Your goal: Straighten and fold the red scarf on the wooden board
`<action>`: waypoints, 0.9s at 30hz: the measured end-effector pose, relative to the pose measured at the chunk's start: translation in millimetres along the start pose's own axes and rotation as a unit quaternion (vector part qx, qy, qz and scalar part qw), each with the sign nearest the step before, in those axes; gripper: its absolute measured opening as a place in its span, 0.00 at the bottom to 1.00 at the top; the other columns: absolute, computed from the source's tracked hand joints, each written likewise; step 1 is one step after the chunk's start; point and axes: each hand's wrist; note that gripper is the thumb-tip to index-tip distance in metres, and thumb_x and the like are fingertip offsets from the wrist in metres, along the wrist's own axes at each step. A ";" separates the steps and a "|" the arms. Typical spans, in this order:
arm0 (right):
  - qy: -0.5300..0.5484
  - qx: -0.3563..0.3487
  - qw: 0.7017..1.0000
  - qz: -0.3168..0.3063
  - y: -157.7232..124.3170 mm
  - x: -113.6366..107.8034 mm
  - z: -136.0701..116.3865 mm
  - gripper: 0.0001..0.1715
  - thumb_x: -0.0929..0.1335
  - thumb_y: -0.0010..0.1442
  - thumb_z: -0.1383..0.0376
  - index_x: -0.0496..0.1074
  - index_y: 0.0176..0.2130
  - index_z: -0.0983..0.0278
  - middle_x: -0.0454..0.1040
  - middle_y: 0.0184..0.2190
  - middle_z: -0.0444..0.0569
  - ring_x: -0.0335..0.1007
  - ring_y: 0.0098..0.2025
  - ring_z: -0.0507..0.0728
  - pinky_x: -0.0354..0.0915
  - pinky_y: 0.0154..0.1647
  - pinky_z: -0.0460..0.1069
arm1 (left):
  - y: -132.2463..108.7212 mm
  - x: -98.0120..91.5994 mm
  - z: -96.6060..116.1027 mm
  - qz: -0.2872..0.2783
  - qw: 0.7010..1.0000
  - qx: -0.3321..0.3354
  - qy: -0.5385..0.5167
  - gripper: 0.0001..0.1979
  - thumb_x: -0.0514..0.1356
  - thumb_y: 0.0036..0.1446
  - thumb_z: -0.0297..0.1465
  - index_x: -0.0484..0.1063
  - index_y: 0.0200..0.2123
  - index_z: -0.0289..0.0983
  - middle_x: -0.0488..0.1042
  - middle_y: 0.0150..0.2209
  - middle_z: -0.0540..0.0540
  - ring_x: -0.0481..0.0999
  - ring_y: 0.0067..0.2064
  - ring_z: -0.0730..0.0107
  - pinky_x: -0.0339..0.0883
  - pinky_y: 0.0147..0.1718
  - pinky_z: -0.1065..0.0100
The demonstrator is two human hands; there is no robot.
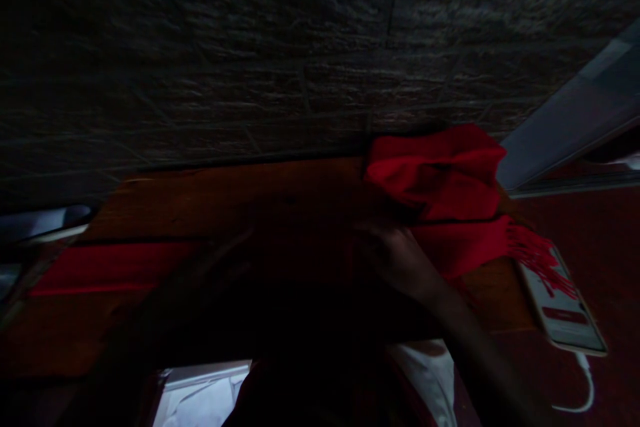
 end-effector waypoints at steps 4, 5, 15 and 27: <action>0.003 -0.040 0.998 -0.048 18.1 6.1 7.0 0.12 0.66 0.65 0.71 0.77 0.45 0.63 0.77 0.47 0.50 0.75 0.47 0.55 0.70 0.49 0.49 | 41.6 24.1 24.7 -0.005 0.998 0.044 -0.034 0.19 0.52 0.68 0.41 0.70 0.58 0.44 0.73 0.58 0.46 0.73 0.57 0.60 0.67 0.59 0.55; 0.003 -0.040 0.998 -0.054 18.8 9.7 8.3 0.10 0.67 0.64 0.70 0.77 0.45 0.63 0.76 0.47 0.50 0.74 0.47 0.55 0.69 0.48 0.48 | 48.6 29.3 28.3 -0.003 0.997 0.062 -0.040 0.18 0.52 0.69 0.40 0.72 0.56 0.43 0.74 0.56 0.45 0.74 0.56 0.60 0.67 0.59 0.55; 0.037 -0.008 0.993 -0.112 25.3 10.9 21.7 0.07 0.68 0.65 0.64 0.75 0.43 0.63 0.75 0.42 0.49 0.73 0.42 0.54 0.67 0.42 0.48 | 67.6 44.1 39.5 -0.023 0.993 0.098 -0.067 0.13 0.55 0.68 0.34 0.76 0.49 0.38 0.77 0.49 0.43 0.76 0.51 0.64 0.70 0.53 0.60; 0.105 -0.026 0.983 -0.147 37.4 4.1 26.9 0.08 0.66 0.66 0.64 0.74 0.41 0.65 0.75 0.39 0.48 0.71 0.39 0.53 0.64 0.40 0.46 | 103.5 49.6 71.8 -0.102 0.978 0.113 -0.140 0.11 0.57 0.66 0.34 0.76 0.47 0.39 0.79 0.47 0.46 0.78 0.46 0.65 0.69 0.49 0.64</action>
Point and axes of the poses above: each hand's wrist, its own y-axis towards the middle knuckle, its own x-axis out of the palm, z = x × y
